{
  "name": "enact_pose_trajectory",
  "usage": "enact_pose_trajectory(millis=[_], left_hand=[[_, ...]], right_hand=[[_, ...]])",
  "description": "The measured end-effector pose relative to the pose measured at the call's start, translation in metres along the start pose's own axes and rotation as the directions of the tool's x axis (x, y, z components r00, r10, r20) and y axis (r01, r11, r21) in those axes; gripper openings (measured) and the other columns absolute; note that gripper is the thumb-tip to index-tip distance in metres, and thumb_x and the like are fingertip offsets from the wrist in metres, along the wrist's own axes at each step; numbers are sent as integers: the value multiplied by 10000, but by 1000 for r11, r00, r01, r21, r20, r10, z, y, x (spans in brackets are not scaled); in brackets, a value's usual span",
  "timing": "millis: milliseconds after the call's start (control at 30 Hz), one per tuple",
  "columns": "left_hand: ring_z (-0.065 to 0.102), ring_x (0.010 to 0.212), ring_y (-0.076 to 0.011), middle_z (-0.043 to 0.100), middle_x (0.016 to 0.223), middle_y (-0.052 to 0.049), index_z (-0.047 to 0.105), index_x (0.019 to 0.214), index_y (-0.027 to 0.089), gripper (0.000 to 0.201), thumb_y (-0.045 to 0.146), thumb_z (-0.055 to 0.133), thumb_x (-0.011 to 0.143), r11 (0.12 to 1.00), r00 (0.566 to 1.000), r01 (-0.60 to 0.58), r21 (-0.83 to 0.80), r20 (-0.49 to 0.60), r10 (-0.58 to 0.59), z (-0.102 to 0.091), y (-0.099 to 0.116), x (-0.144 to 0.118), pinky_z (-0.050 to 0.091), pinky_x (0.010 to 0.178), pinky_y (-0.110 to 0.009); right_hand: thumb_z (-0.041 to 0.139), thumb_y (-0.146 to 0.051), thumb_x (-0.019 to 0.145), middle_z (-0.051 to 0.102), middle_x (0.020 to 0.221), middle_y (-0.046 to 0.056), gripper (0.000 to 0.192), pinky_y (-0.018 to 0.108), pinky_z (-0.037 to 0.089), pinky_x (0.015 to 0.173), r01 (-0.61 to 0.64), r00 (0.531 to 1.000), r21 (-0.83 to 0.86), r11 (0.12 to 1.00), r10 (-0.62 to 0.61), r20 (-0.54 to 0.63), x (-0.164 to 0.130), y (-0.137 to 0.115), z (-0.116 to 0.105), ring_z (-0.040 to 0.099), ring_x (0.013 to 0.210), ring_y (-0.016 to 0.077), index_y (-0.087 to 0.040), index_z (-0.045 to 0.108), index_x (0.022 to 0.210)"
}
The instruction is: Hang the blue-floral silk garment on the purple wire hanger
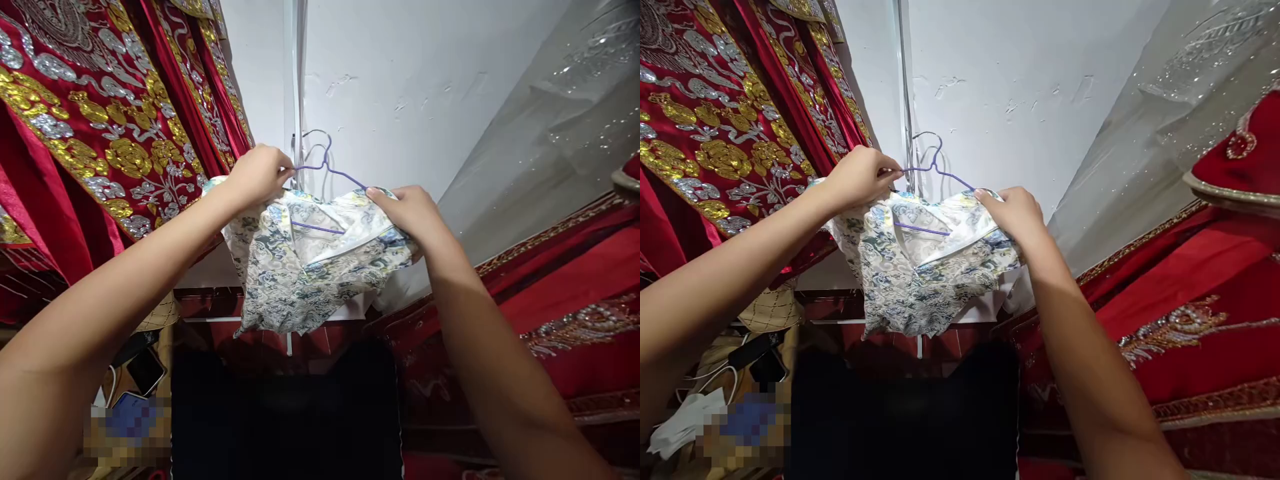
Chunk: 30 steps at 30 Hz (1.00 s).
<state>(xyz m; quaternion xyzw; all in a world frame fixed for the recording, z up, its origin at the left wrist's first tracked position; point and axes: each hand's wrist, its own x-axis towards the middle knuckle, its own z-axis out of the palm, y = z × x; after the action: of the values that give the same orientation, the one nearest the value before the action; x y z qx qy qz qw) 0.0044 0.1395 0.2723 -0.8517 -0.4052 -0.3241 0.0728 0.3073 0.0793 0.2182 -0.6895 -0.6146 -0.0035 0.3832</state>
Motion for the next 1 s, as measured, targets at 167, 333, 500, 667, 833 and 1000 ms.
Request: enact_pose_trajectory(millis=[167, 333, 500, 667, 833, 1000], left_hand=[[605, 821, -252, 623, 811, -97, 721, 850, 176, 272, 366, 541, 924, 998, 999, 23, 61, -36, -21, 6, -16, -20, 457, 849, -451], [596, 927, -280, 593, 911, -106, 693, 861, 184, 249, 377, 551, 930, 997, 994, 30, 72, -112, -21, 19, -10, -20, 461, 867, -462], [558, 1016, -303, 594, 970, -119, 672, 866, 228, 248, 444, 569, 929, 997, 984, 73, 19, -162, -69, 7, -3, -1, 449, 893, -466], [539, 1031, -265, 575, 946, -94, 654, 870, 203, 321, 490, 533, 948, 994, 983, 98, 46, -159, -89, -6, -13, -26, 447, 920, -457], [582, 983, -268, 610, 978, -99, 650, 855, 211, 316, 457, 482, 962, 988, 986, 118, 95, -129, -105, -4, -16, -69, 464, 880, -439], [625, 911, -260, 681, 1003, -93, 622, 1117, 236, 268, 404, 518, 936, 979, 972, 203, -19, -118, -204, 8, -28, -86, 485, 826, -410]], right_hand=[[590, -609, 859, 234, 538, -55, 544, 303, 201, 557, 15, 1000, -12, 1000, -15, 14, -7, -18, 13, 238, 541, 117, -240, 297, 587], [599, -582, 866, 234, 554, -48, 522, 311, 194, 559, 17, 998, -7, 1000, -17, -60, -3, -11, 9, 237, 562, 121, -238, 321, 589], [603, -585, 874, 229, 586, -46, 512, 317, 203, 577, 30, 996, -2, 1000, -30, -82, 18, -21, -7, 202, 587, 112, -241, 355, 588], [618, -558, 876, 187, 586, -51, 494, 308, 215, 570, 135, 985, 13, 991, -133, -106, 5, -39, 0, 197, 587, 117, -247, 356, 595], [557, -533, 925, 264, 582, -35, 423, 302, 258, 573, 239, 970, 56, 969, -237, -48, -30, -35, 18, 276, 578, 127, -215, 503, 652], [588, -443, 906, 629, 891, 78, 287, 376, 448, 744, 314, 933, 70, 947, -294, -209, -51, -21, 29, 578, 838, 244, -215, 685, 1050]])
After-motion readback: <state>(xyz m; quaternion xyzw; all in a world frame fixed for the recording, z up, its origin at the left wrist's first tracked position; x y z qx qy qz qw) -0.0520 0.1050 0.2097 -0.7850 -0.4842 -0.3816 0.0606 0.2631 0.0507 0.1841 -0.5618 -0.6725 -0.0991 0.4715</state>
